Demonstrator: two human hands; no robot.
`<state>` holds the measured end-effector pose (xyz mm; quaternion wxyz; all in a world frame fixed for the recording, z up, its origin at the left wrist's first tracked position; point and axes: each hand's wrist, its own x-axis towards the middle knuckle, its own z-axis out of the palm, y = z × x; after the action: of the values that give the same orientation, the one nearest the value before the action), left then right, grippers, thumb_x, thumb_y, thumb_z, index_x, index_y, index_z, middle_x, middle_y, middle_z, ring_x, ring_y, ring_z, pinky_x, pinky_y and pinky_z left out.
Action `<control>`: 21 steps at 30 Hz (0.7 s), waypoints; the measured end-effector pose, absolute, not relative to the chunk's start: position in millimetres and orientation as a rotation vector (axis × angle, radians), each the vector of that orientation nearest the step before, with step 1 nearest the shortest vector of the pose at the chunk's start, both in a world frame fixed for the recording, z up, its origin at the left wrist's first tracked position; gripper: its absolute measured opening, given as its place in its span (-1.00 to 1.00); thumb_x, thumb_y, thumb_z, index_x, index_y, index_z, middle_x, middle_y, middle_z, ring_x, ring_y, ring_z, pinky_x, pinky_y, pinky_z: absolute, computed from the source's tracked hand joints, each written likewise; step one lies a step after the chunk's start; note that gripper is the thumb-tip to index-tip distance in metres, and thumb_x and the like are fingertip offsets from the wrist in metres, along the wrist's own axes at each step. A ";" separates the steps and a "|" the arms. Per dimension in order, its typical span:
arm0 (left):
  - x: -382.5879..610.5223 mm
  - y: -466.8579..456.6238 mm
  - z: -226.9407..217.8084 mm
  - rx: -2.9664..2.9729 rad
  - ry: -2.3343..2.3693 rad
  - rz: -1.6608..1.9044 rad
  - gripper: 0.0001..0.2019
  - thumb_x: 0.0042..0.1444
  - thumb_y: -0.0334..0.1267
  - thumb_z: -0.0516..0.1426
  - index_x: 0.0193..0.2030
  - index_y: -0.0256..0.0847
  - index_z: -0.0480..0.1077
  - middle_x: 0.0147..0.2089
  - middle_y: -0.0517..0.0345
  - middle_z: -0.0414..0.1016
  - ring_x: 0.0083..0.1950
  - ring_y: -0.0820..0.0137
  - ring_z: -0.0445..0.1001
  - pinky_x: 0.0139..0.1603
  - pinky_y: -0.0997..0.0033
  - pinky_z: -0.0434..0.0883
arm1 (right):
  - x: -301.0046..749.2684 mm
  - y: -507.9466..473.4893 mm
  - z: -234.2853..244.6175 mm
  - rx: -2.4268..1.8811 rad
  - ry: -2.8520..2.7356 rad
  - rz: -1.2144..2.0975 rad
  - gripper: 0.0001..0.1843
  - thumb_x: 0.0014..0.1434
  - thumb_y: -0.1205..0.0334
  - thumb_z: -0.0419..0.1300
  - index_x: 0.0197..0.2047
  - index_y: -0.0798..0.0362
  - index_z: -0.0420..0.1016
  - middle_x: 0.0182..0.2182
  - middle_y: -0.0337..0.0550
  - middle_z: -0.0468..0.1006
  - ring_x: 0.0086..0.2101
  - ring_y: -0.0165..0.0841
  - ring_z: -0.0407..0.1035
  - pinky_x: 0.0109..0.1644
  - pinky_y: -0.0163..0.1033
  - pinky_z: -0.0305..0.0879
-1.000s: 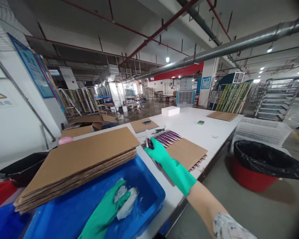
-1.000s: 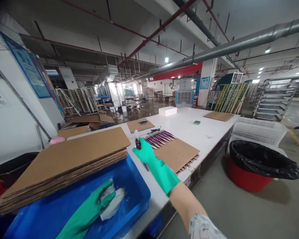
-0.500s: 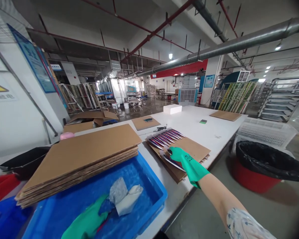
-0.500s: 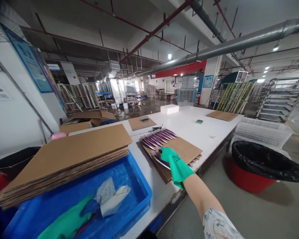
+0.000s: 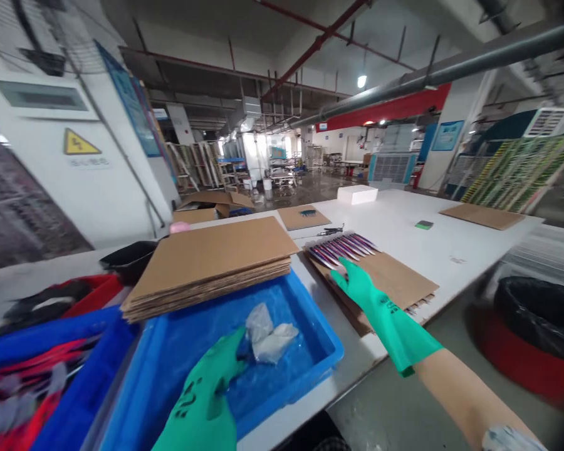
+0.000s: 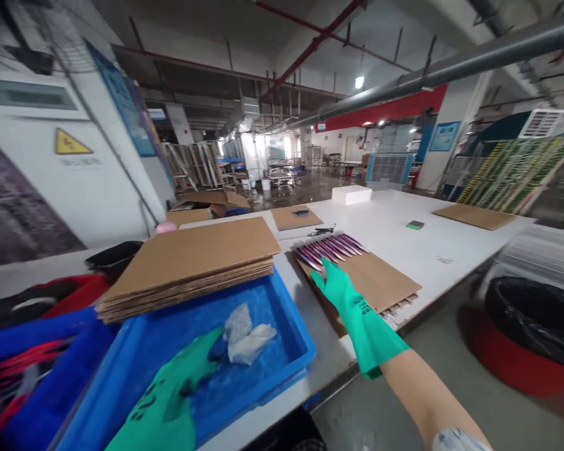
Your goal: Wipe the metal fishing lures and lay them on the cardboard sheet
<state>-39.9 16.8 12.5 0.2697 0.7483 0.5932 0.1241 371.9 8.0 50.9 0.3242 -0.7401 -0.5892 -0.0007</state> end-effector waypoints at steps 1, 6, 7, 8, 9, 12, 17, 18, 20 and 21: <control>-40.5 17.3 15.1 2.001 1.618 0.339 -0.31 -0.22 -0.19 0.24 0.16 -0.32 0.42 0.30 -0.41 0.33 0.31 -0.18 0.33 0.32 -0.04 0.22 | 359.5 6.7 53.5 -1.866 -1.565 -0.023 -0.32 0.34 -0.02 0.07 0.38 0.23 0.21 0.30 0.13 0.33 0.28 -0.15 0.23 0.39 -0.14 0.12; -39.5 23.5 23.4 1.865 1.751 0.621 -0.43 0.01 -0.16 0.24 0.19 -0.25 0.37 0.23 -0.33 0.43 0.29 -0.10 0.37 0.28 0.03 0.27 | 276.8 -9.1 67.3 -1.371 -1.753 0.117 -0.38 0.35 -0.06 0.04 0.36 0.07 0.29 0.28 -0.01 0.38 0.25 -0.17 0.28 0.39 -0.05 0.17; -38.4 25.3 25.6 1.811 1.752 0.700 -0.41 0.04 -0.16 0.24 0.23 -0.27 0.34 0.22 -0.31 0.43 0.27 -0.06 0.39 0.24 0.09 0.31 | 258.7 -13.0 67.8 -1.310 -1.794 0.184 -0.39 0.35 -0.06 0.04 0.36 0.06 0.29 0.28 -0.02 0.38 0.25 -0.17 0.28 0.38 -0.03 0.19; -36.9 27.1 28.4 1.732 1.744 0.789 -0.40 0.07 -0.15 0.23 0.25 -0.29 0.30 0.22 -0.30 0.44 0.25 -0.03 0.42 0.19 0.14 0.35 | 241.3 -16.8 67.3 -1.266 -1.830 0.246 -0.39 0.35 -0.06 0.04 0.36 0.06 0.30 0.28 0.00 0.38 0.25 -0.16 0.28 0.37 0.00 0.20; -35.2 28.6 31.8 1.620 1.730 0.894 -0.39 0.09 -0.15 0.24 0.27 -0.31 0.28 0.21 -0.29 0.44 0.22 0.00 0.44 0.14 0.20 0.39 | 224.9 -20.3 66.0 -1.239 -1.851 0.308 -0.39 0.35 -0.05 0.05 0.35 0.07 0.31 0.28 0.02 0.37 0.25 -0.13 0.29 0.37 0.03 0.20; -27.7 29.6 43.8 1.240 1.543 1.171 -0.43 0.10 -0.13 0.26 0.21 -0.32 0.30 0.06 -0.19 0.53 0.05 0.11 0.55 -0.04 0.31 0.48 | 183.9 -29.8 60.5 -1.178 -1.894 0.550 -0.41 0.31 -0.05 0.10 0.28 0.09 0.40 0.18 0.09 0.49 0.11 -0.06 0.43 0.21 0.07 0.35; -10.1 17.6 55.9 1.079 1.229 1.234 -0.38 0.08 0.10 0.25 0.18 -0.24 0.33 -0.03 -0.09 0.58 -0.20 0.23 0.59 -0.25 0.35 0.50 | 146.4 -35.0 53.3 -1.141 -1.745 1.175 -0.51 0.23 -0.10 0.19 0.15 -0.09 0.50 -0.16 -0.11 0.65 -0.22 -0.17 0.54 -0.14 -0.09 0.47; -6.6 15.9 56.1 1.142 1.211 1.217 -0.36 0.10 0.15 0.21 0.20 -0.23 0.33 -0.01 -0.09 0.58 -0.18 0.22 0.59 -0.24 0.35 0.50 | 144.4 -33.2 52.4 -1.111 -1.637 1.332 -0.55 0.20 -0.06 0.21 0.11 -0.08 0.52 -0.23 -0.14 0.65 -0.26 -0.19 0.54 -0.18 -0.11 0.47; -0.8 15.8 53.5 1.244 1.222 1.218 -0.38 0.17 0.18 0.14 0.21 -0.22 0.34 0.08 -0.11 0.54 -0.01 0.16 0.57 -0.11 0.31 0.50 | 147.6 -28.5 52.6 -1.064 -1.461 1.566 -0.57 0.15 0.05 0.23 0.07 -0.02 0.51 -0.37 -0.16 0.61 -0.36 -0.24 0.52 -0.28 -0.17 0.46; 1.5 17.6 50.4 1.292 1.297 1.213 -0.41 0.20 0.15 0.12 0.21 -0.23 0.36 0.14 -0.13 0.51 0.09 0.11 0.52 -0.01 0.28 0.48 | 153.0 -26.3 54.0 -1.095 -1.412 1.613 -0.55 0.12 0.08 0.24 0.08 0.02 0.49 -0.44 -0.17 0.59 -0.41 -0.25 0.51 -0.34 -0.20 0.43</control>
<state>1.5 17.6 50.4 0.4553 0.5238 0.5258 0.4919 153.0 -26.3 54.0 0.3589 -0.4247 -0.5476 0.6253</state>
